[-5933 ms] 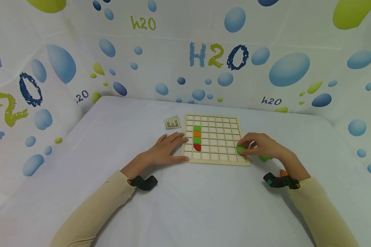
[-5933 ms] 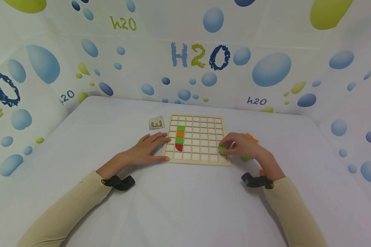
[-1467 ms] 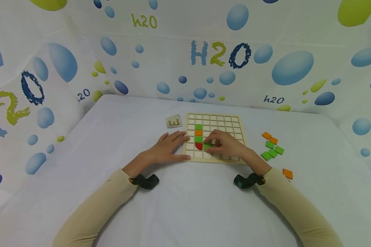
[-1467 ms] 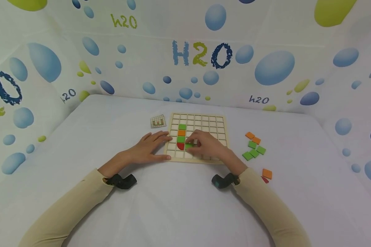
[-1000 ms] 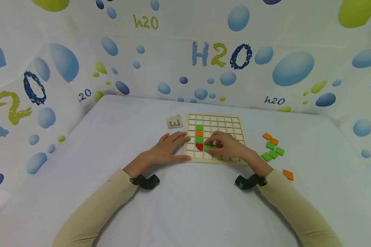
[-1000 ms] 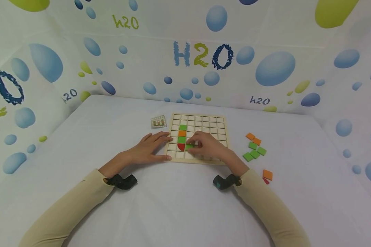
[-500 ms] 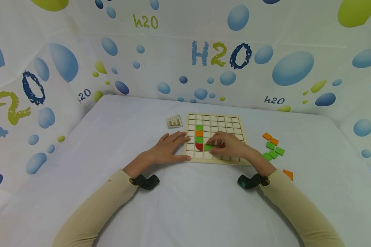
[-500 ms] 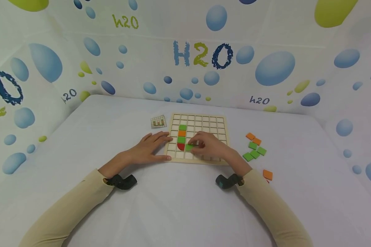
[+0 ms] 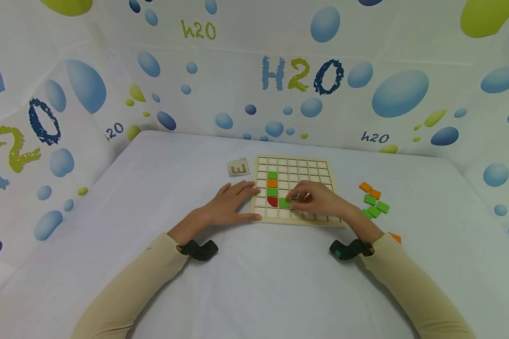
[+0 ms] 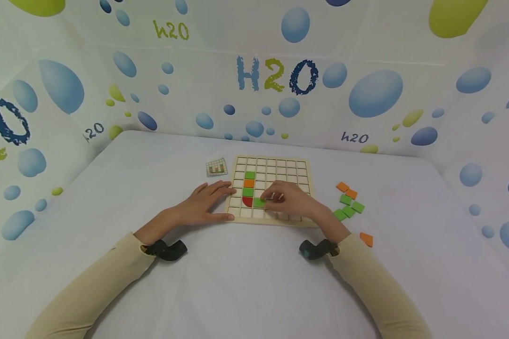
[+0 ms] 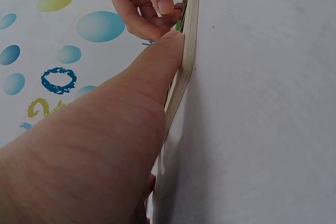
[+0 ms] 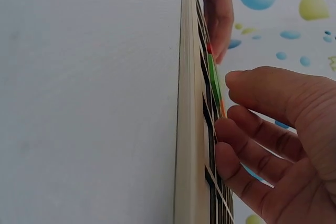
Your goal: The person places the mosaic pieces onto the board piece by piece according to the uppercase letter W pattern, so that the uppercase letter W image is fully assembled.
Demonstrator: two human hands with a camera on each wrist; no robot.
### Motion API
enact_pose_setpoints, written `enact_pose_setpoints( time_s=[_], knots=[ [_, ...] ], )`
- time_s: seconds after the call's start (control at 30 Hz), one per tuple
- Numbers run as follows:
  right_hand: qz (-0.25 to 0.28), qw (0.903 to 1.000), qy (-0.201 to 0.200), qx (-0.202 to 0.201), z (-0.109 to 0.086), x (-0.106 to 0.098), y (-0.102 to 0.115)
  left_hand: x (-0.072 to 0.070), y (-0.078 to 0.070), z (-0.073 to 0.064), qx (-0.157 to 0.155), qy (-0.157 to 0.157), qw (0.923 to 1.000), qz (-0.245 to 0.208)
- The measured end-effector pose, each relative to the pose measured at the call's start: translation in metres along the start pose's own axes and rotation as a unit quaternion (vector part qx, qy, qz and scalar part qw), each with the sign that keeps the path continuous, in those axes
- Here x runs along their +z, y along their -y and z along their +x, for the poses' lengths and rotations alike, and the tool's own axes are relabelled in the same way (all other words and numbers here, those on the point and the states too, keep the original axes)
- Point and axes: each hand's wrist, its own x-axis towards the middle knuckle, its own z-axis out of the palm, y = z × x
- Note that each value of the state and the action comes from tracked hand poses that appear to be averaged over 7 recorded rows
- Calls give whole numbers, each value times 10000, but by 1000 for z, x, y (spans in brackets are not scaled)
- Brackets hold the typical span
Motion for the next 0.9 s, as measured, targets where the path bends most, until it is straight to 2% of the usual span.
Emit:
enact_pose_setpoints(
  time_s=[0.2, 0.4, 0.73, 0.9],
  knots=[
    [-43, 10000, -43, 9, -4, -3, -5, 1, 1, 1, 10, -15, 10000, 39],
    [29, 9996, -118, -241, -10, -8, -8, 1, 1, 2, -6, -15, 10000, 42],
    [21, 9986, -321, -409, -19, -21, -16, 2, 1, 2, -29, -14, 10000, 55],
    [-118, 9984, -468, -305, -23, -26, -23, 1, 1, 1, -46, 5, 10000, 49]
  ],
)
